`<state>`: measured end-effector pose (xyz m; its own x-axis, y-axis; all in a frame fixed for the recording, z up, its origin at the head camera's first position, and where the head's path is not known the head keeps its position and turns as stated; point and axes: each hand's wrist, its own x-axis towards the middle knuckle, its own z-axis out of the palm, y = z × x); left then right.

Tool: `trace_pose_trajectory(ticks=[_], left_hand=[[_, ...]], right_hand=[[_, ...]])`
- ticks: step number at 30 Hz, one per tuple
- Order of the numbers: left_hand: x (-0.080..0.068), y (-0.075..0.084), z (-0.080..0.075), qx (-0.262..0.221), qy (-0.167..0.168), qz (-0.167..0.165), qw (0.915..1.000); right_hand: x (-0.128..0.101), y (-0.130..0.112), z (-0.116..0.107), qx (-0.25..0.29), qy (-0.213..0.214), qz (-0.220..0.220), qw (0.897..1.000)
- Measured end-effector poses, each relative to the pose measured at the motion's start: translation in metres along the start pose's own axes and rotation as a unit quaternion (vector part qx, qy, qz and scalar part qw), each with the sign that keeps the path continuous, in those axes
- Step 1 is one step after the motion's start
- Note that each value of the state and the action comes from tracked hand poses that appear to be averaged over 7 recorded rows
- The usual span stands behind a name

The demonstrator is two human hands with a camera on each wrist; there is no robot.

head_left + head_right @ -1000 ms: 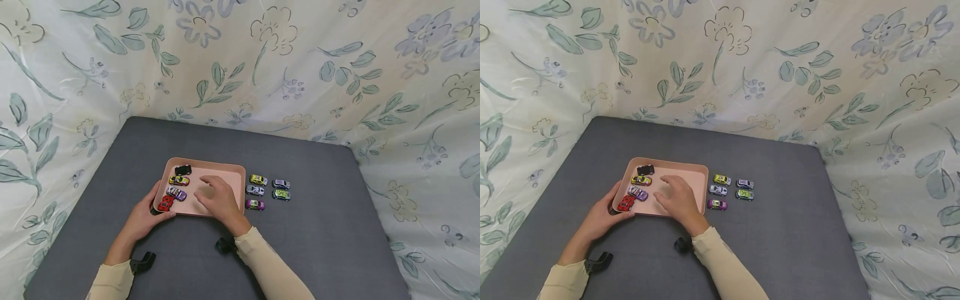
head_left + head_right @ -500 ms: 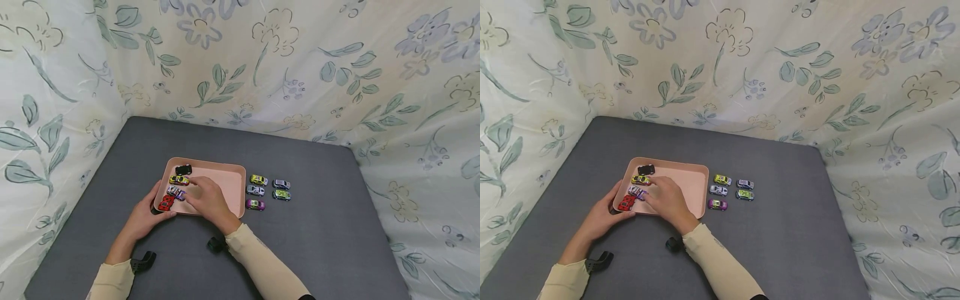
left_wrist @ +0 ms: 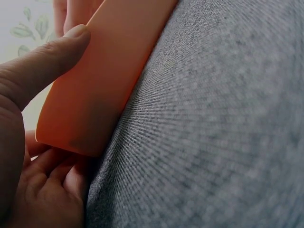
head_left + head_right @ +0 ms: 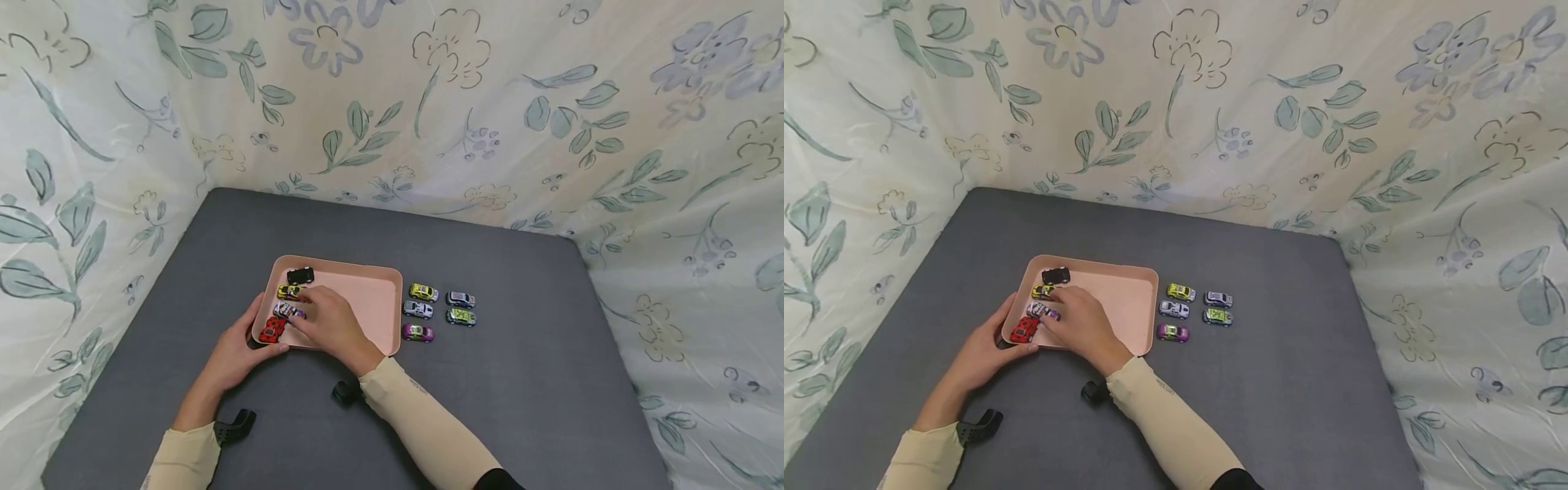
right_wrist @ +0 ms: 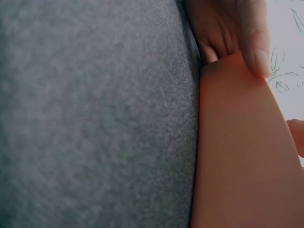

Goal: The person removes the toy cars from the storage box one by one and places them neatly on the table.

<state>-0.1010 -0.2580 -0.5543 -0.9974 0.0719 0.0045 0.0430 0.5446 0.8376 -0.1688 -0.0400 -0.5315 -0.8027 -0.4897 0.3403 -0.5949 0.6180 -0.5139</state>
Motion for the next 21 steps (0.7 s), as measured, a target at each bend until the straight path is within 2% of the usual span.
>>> trace_pose_trajectory(ticks=[9, 21], left_hand=[[0.0, -0.001, -0.001, -0.004, -0.001, -0.001, 1.0], [0.0, 0.002, -0.002, -0.004, -0.001, -0.004, 1.0]], right_hand=[[0.008, -0.003, 0.007, -0.027, -0.057, 0.028, 0.998], [0.01, -0.004, 0.014, -0.073, -0.061, 0.025, 0.995]])
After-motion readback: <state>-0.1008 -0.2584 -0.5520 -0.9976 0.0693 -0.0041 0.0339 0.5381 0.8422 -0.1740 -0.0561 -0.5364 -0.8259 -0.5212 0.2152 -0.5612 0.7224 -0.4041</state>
